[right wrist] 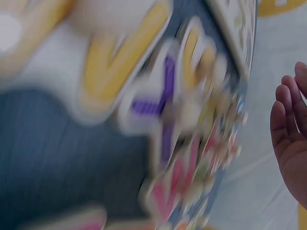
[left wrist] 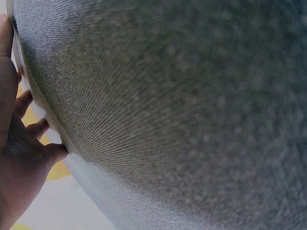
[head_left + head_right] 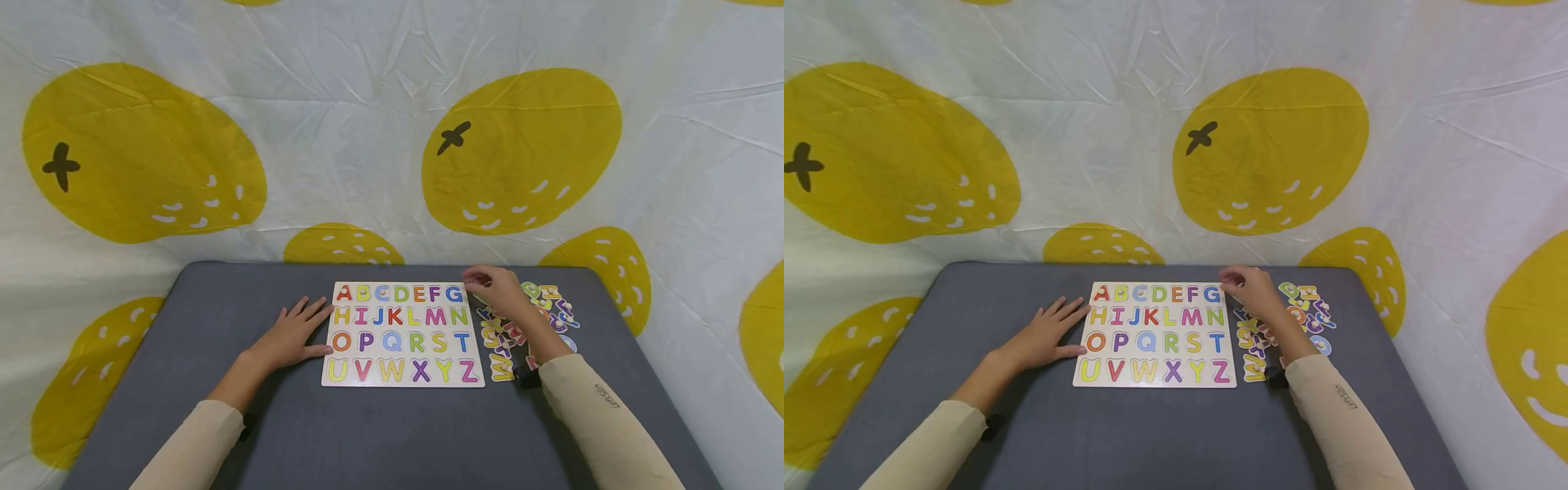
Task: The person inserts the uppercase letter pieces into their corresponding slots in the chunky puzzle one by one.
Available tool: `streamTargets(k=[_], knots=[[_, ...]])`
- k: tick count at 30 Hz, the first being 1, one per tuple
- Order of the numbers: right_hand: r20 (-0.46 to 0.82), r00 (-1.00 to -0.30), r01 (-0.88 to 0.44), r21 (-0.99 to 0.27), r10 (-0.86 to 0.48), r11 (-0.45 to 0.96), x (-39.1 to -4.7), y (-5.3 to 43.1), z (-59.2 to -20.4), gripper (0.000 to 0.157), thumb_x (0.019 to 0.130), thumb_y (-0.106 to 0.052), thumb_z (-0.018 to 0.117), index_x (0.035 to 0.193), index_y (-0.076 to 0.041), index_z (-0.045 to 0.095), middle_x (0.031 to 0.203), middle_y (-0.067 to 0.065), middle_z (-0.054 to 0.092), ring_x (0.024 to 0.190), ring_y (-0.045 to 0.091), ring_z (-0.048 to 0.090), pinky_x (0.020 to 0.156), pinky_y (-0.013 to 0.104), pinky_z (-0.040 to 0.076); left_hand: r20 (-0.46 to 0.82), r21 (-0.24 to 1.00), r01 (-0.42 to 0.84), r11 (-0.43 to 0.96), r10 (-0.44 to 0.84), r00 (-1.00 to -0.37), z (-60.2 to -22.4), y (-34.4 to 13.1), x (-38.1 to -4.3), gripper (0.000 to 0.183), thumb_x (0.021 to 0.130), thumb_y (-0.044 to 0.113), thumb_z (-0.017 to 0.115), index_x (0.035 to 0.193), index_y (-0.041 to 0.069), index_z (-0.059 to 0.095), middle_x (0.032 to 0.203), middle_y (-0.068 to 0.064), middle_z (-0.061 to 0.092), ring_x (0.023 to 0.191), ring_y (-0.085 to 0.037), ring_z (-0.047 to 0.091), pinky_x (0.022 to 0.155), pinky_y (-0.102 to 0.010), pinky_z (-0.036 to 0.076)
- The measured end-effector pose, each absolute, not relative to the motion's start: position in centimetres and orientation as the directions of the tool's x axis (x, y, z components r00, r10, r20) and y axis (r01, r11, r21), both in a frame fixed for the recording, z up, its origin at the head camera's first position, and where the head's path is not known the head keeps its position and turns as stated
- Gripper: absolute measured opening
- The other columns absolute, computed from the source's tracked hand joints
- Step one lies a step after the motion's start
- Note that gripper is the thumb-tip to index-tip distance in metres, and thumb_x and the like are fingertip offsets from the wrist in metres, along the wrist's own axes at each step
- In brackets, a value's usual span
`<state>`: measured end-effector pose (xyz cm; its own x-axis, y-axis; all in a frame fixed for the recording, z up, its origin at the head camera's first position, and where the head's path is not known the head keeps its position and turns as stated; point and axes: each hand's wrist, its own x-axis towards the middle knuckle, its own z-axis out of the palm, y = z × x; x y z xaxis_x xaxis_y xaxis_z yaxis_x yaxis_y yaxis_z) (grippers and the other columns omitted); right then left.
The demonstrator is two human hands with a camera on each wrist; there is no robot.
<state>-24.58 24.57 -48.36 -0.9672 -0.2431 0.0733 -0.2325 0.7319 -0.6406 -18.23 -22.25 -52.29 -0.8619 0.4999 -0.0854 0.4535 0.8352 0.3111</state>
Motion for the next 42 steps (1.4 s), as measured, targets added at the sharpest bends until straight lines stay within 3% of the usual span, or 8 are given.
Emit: streamTargets(k=[5, 12, 19, 42], knots=[[0.050, -0.980, -0.182, -0.617, -0.193, 0.766, -24.2, 28.2, -48.4, 0.036, 0.100, -0.018, 0.070, 0.133, -0.006, 0.068, 0.116, 0.014, 0.075, 0.105, 0.034, 0.070, 0.085, 0.048, 0.059, -0.089, 0.311, 0.452, 0.836, 0.499, -0.862, -52.4, -22.3, -18.1, 0.093, 0.091, 0.063, 0.069, 0.165, 0.022, 0.029, 0.172, -0.010, 0.025, 0.157, -0.048, 0.018, 0.115, -0.079, 0.021], [0.038, -0.987, -0.151, -0.558, -0.157, 0.816, -23.7, 32.8, -48.8, 0.038, 0.100, -0.017, 0.070, 0.135, -0.003, 0.066, 0.119, 0.020, 0.072, 0.108, 0.039, 0.066, 0.094, 0.058, 0.053, -0.096, 0.304, 0.447, 0.841, 0.494, -0.864, -52.5, -22.3, -18.1, 0.094, 0.091, 0.064, 0.068, 0.165, 0.022, 0.029, 0.172, -0.009, 0.026, 0.157, -0.048, 0.018, 0.115, -0.078, 0.021], [-0.001, -0.993, -0.101, -0.537, -0.121, 0.837, -24.0, 35.7, -49.4, 0.039, 0.102, -0.018, 0.067, 0.137, 0.000, 0.063, 0.125, 0.023, 0.069, 0.110, 0.041, 0.064, 0.095, 0.059, 0.051, -0.092, 0.305, 0.446, 0.842, 0.492, -0.865, -52.4, -22.3, -18.0, 0.093, 0.091, 0.063, 0.069, 0.165, 0.022, 0.030, 0.171, -0.009, 0.026, 0.156, -0.048, 0.019, 0.114, -0.079, 0.021], [-0.007, -0.996, -0.076, -0.421, -0.088, 0.904, -25.6, 36.8, -50.8, 0.020, 0.101, -0.011, 0.067, 0.114, 0.003, 0.070, 0.101, 0.020, 0.070, 0.092, 0.035, 0.061, 0.085, 0.054, 0.051, -0.091, 0.298, 0.455, 0.839, 0.500, -0.861, -51.9, -22.1, -18.1, 0.093, 0.092, 0.062, 0.068, 0.165, 0.021, 0.029, 0.171, -0.011, 0.026, 0.156, -0.048, 0.019, 0.114, -0.078, 0.023]])
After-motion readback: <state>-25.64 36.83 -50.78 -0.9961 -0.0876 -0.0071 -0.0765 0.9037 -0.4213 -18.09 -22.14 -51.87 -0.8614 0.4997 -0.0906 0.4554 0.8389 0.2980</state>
